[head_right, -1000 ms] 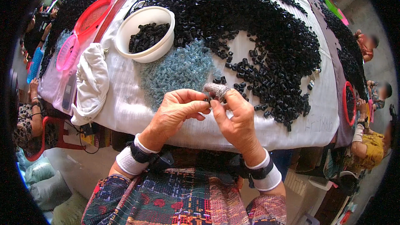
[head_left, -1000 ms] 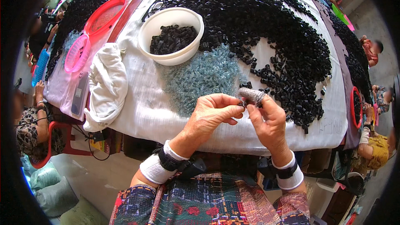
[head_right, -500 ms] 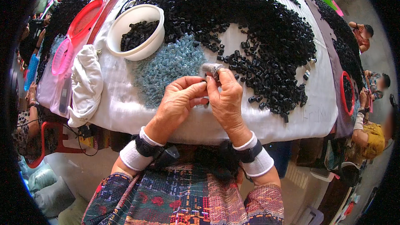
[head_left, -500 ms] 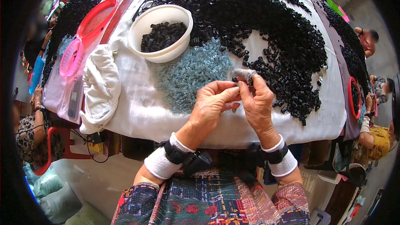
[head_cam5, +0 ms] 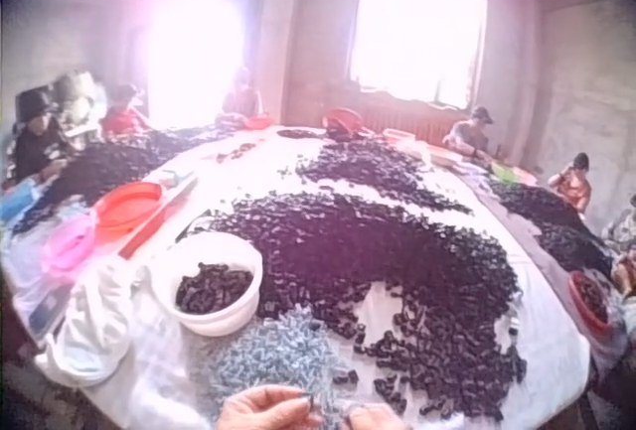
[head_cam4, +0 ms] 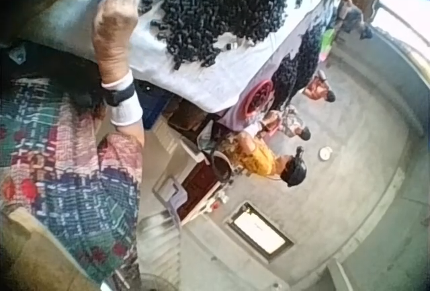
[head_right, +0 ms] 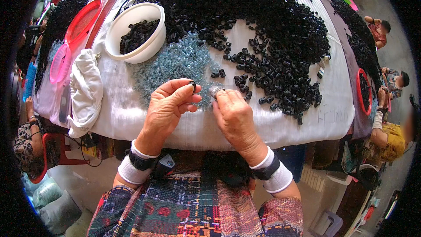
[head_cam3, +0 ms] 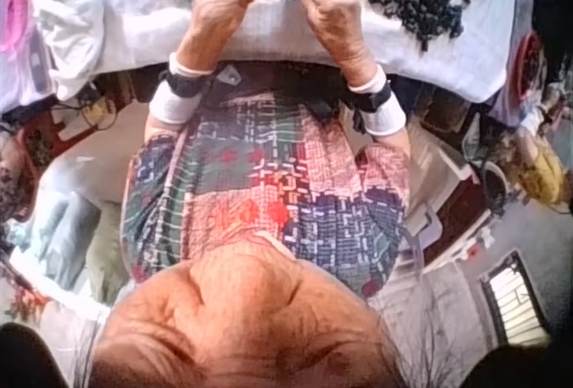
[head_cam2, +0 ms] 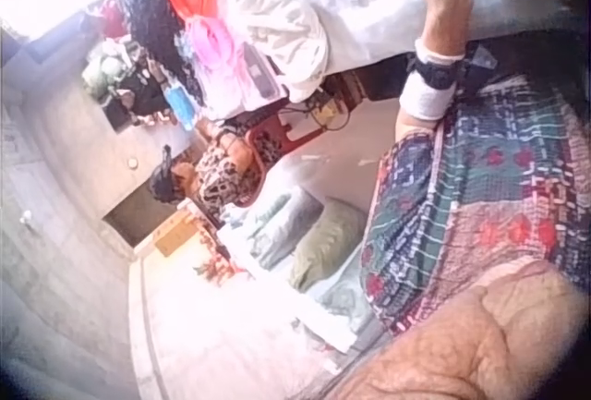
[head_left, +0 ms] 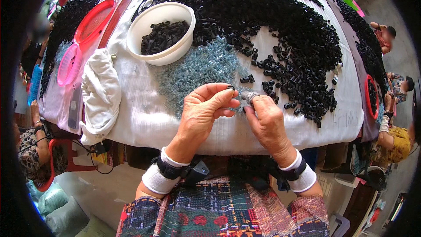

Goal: The recorder is manually assembling or sorting small black components on a table covered with numerous parts.

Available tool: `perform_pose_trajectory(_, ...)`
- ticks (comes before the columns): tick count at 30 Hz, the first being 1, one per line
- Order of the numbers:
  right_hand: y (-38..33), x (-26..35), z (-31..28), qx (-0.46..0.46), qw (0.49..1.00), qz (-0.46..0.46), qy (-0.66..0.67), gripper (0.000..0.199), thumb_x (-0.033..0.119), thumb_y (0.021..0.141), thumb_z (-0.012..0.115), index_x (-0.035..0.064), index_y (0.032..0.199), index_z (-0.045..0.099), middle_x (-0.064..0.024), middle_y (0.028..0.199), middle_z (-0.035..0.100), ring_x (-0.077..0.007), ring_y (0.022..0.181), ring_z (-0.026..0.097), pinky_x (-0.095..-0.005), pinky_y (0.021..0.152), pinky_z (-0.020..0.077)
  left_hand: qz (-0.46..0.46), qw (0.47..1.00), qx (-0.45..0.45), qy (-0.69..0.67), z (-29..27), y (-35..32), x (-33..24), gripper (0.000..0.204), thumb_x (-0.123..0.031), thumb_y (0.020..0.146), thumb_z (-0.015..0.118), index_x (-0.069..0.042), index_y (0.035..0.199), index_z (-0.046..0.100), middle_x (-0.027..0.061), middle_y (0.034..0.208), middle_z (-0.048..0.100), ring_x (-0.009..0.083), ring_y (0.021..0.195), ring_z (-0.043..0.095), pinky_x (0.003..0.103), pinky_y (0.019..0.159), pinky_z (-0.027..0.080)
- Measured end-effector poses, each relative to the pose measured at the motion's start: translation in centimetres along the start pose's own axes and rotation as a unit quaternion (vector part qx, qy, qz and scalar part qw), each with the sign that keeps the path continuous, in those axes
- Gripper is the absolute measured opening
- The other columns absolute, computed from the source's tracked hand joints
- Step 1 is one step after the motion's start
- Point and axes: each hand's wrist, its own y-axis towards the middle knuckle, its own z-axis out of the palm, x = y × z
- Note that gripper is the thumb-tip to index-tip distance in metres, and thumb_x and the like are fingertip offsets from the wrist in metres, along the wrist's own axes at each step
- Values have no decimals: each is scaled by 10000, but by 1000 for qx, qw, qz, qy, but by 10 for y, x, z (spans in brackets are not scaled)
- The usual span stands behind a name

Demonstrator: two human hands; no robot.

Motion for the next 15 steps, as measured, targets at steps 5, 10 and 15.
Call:
perform_pose_trajectory(5, -2, 1, 8, 8, 999, 6, -34, 227, -4, 737, 624, -7, 951, 549, -164, 858, 572, -334, 810, 566, -399, 713, 478, 8, 1000, 3, 14, -2, -5, -3, 209, -71, 830, 671, 10, 1012, 610, 130, 940, 673, 182, 789, 668, 264, 618, 549)
perform_pose_trajectory(10, -2, 3, 11, 3, 999, -5, -51, 216, -13, 740, 611, -7, 946, 546, -157, 839, 561, -329, 783, 559, -401, 698, 477, -1, 1000, 8, 15, -5, -8, -3, 185, -55, 838, 652, -10, 1014, 617, 141, 961, 668, 187, 785, 669, 272, 623, 552)
perform_pose_trajectory(15, -13, 0, 11, -28, 993, -66, -94, 227, -51, 720, 597, -9, 941, 567, -150, 841, 568, -325, 750, 565, -384, 637, 487, 2, 999, 4, 34, -3, -10, 0, 173, -60, 843, 646, -26, 1011, 619, 153, 964, 668, 192, 764, 671, 283, 603, 560)
